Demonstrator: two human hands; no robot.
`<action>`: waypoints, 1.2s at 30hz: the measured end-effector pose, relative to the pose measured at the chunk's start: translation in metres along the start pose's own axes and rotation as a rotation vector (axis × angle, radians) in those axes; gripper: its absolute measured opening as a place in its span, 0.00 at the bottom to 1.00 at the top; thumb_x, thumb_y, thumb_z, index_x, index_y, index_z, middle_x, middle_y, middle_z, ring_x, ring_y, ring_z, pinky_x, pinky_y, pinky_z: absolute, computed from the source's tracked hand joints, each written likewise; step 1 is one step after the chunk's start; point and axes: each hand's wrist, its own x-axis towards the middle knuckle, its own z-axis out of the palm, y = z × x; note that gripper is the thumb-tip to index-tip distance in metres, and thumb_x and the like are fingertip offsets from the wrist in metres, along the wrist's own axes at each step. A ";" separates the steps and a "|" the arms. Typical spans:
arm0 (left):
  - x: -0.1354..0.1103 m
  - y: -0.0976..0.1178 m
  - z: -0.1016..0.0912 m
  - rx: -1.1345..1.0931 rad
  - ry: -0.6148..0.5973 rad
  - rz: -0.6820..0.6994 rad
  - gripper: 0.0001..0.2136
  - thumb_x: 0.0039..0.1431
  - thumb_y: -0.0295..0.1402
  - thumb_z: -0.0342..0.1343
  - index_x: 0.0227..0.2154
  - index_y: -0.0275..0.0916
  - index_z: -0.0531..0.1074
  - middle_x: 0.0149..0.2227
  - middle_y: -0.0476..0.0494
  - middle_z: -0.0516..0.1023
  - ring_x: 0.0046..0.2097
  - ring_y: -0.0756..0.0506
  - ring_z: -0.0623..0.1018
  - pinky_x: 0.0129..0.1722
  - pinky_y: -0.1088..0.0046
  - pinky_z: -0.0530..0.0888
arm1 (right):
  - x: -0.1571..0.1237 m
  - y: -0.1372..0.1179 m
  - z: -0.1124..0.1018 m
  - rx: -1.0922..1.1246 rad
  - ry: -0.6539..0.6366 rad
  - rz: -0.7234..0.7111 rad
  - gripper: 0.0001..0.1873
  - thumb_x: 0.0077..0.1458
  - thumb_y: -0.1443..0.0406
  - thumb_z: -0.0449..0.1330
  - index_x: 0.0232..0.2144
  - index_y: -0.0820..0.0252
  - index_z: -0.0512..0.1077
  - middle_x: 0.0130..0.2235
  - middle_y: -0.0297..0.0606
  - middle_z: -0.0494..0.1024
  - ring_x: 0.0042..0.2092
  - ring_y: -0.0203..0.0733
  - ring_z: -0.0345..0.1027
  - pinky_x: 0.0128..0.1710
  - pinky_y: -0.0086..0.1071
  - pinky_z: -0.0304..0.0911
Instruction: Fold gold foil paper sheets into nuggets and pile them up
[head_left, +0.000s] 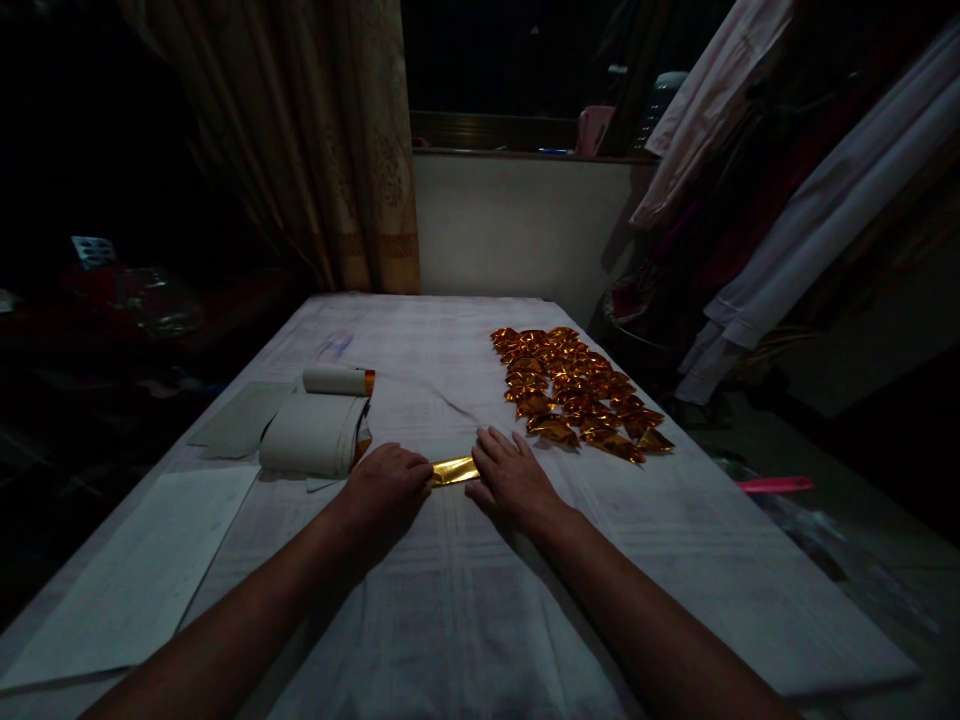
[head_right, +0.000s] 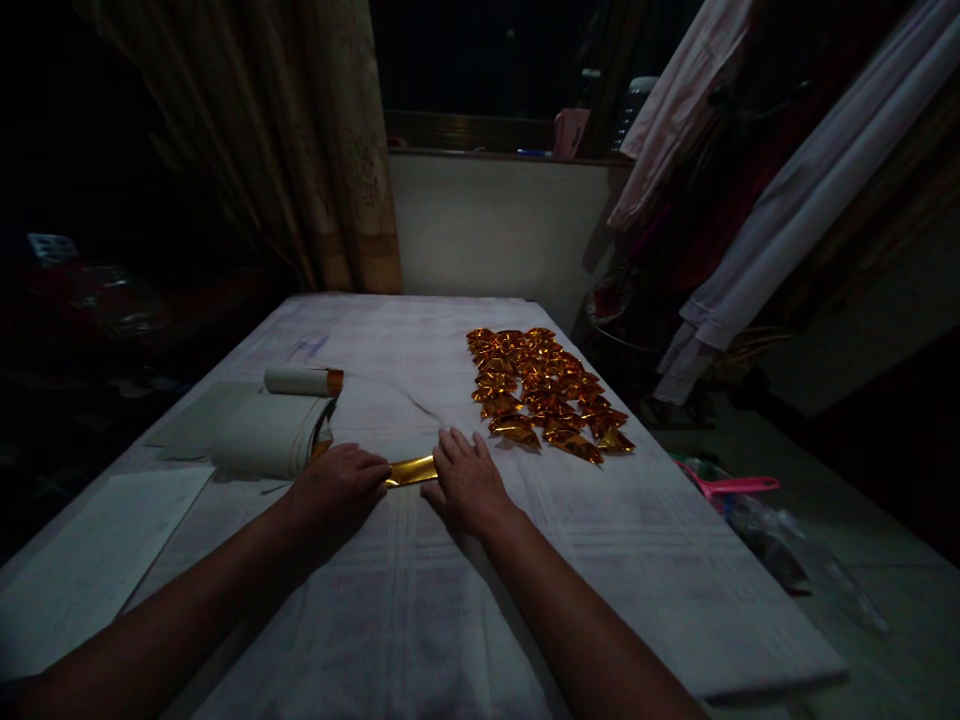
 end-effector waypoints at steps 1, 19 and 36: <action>0.001 0.002 -0.001 0.018 0.009 0.017 0.07 0.63 0.27 0.54 0.33 0.39 0.76 0.32 0.42 0.80 0.35 0.43 0.77 0.41 0.63 0.71 | 0.001 0.000 0.001 0.000 0.014 0.006 0.26 0.63 0.57 0.61 0.59 0.64 0.68 0.69 0.56 0.59 0.70 0.59 0.48 0.67 0.59 0.45; -0.005 0.023 0.011 -0.205 0.122 -0.168 0.07 0.67 0.34 0.55 0.36 0.42 0.78 0.37 0.45 0.80 0.40 0.43 0.77 0.41 0.63 0.69 | -0.010 -0.015 0.021 0.260 0.264 -0.052 0.07 0.62 0.67 0.61 0.37 0.55 0.81 0.40 0.38 0.82 0.41 0.41 0.73 0.42 0.32 0.63; 0.002 0.024 0.016 -0.425 0.111 -0.336 0.08 0.65 0.34 0.54 0.31 0.41 0.74 0.38 0.45 0.78 0.43 0.42 0.74 0.46 0.60 0.68 | -0.004 -0.025 0.016 0.451 0.240 0.125 0.05 0.59 0.67 0.60 0.31 0.56 0.75 0.34 0.35 0.78 0.38 0.41 0.70 0.39 0.33 0.61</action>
